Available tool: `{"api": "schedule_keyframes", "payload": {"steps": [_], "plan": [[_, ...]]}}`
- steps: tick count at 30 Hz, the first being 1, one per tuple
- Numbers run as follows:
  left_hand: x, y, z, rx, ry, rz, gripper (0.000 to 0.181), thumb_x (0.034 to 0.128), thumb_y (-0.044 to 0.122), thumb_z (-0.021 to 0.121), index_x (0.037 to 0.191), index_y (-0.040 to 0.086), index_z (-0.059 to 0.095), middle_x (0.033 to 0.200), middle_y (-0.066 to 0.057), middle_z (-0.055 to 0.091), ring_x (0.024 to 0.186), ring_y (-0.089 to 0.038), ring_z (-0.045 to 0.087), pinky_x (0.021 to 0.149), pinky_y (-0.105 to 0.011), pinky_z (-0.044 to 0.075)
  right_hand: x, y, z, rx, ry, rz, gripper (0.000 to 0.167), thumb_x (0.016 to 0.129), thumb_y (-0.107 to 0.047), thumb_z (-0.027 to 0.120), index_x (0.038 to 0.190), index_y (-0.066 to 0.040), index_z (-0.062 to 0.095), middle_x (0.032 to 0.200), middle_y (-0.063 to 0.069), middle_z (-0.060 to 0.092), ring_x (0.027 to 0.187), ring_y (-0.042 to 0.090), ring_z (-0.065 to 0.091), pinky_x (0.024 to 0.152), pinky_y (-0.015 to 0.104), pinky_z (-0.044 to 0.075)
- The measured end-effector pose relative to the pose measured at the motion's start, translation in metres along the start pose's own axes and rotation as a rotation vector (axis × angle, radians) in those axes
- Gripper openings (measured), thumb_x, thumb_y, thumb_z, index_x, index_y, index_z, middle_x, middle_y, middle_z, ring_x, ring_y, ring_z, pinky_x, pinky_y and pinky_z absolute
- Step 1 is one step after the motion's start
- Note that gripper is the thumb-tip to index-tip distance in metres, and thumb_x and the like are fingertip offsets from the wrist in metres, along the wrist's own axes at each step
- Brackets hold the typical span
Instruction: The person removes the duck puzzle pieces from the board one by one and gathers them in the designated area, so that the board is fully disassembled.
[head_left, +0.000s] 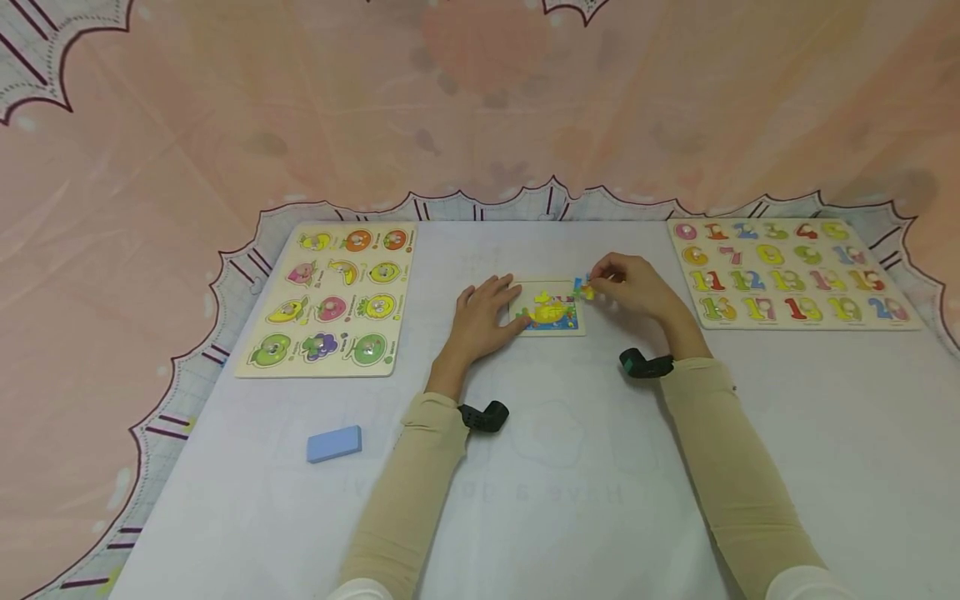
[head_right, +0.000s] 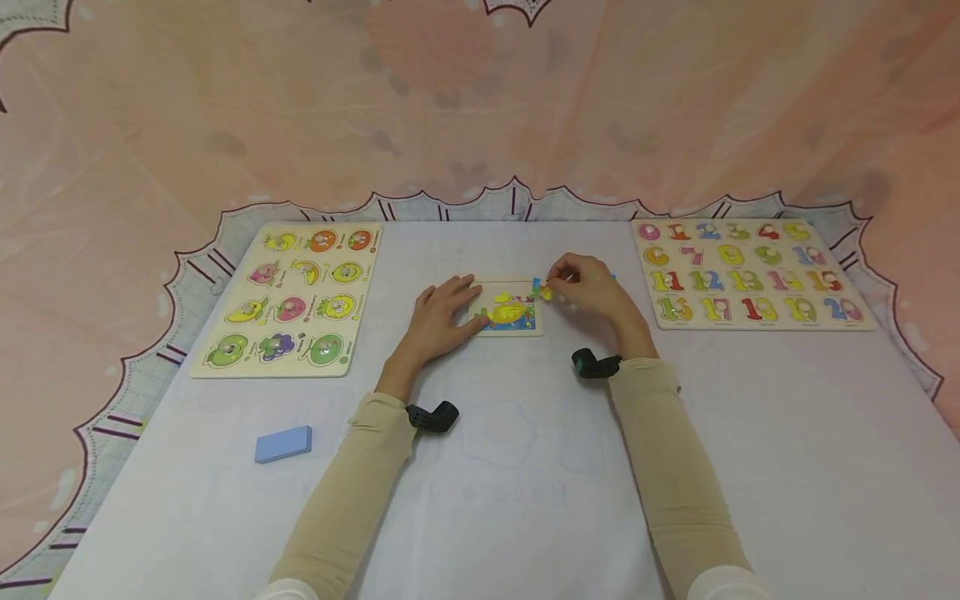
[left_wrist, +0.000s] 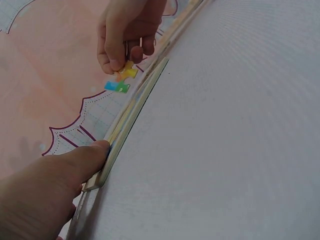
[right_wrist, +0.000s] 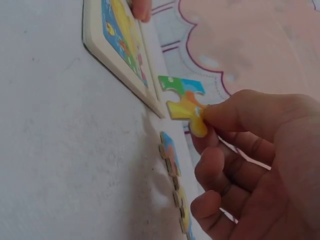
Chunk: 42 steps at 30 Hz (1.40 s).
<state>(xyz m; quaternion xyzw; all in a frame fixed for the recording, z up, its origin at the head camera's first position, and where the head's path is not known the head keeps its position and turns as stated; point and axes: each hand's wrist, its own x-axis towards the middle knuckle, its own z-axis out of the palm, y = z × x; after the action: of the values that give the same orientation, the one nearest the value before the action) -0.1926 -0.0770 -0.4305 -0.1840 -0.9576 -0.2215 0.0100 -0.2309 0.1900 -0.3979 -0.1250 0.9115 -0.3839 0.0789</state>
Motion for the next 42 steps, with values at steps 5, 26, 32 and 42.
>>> {"api": "schedule_keyframes", "payload": {"steps": [5,26,32,42], "plan": [[-0.001,0.000,0.000,-0.009,0.006,0.003,0.059,0.0885,0.044,0.060,0.140,0.017,0.048,0.152,-0.001,0.036,0.143,-0.021,0.027,0.116,-0.051,0.015,-0.002,0.002,-0.004,-0.010,-0.030,0.031,0.023,0.093,-0.024,0.057,0.105,-0.005,0.061,0.103,0.013,0.060,0.091,0.024,0.051,0.080,0.033,0.040],[0.001,-0.001,0.001,-0.008,0.015,0.002,0.059,0.0883,0.046,0.060,0.139,0.018,0.048,0.152,0.000,0.037,0.143,-0.021,0.027,0.116,-0.050,0.015,-0.008,0.008,-0.013,-0.021,-0.108,0.124,0.028,0.093,-0.028,0.058,0.108,-0.005,0.062,0.099,0.011,0.061,0.087,0.023,0.051,0.071,0.028,0.042],[0.001,-0.002,0.002,-0.004,0.010,0.001,0.059,0.0888,0.045,0.060,0.140,0.019,0.048,0.152,0.001,0.036,0.144,-0.020,0.026,0.116,-0.050,0.015,-0.008,0.008,-0.013,-0.035,-0.124,0.137,0.028,0.093,-0.028,0.057,0.108,-0.005,0.062,0.098,0.011,0.061,0.087,0.022,0.051,0.071,0.029,0.042],[0.001,-0.003,0.003,-0.004,0.011,0.001,0.059,0.0884,0.046,0.060,0.140,0.019,0.048,0.152,0.001,0.036,0.144,-0.020,0.027,0.116,-0.049,0.015,-0.007,0.010,-0.010,-0.057,-0.106,0.107,0.025,0.093,-0.023,0.058,0.106,-0.003,0.063,0.096,0.011,0.061,0.084,0.022,0.051,0.070,0.028,0.043]]}}
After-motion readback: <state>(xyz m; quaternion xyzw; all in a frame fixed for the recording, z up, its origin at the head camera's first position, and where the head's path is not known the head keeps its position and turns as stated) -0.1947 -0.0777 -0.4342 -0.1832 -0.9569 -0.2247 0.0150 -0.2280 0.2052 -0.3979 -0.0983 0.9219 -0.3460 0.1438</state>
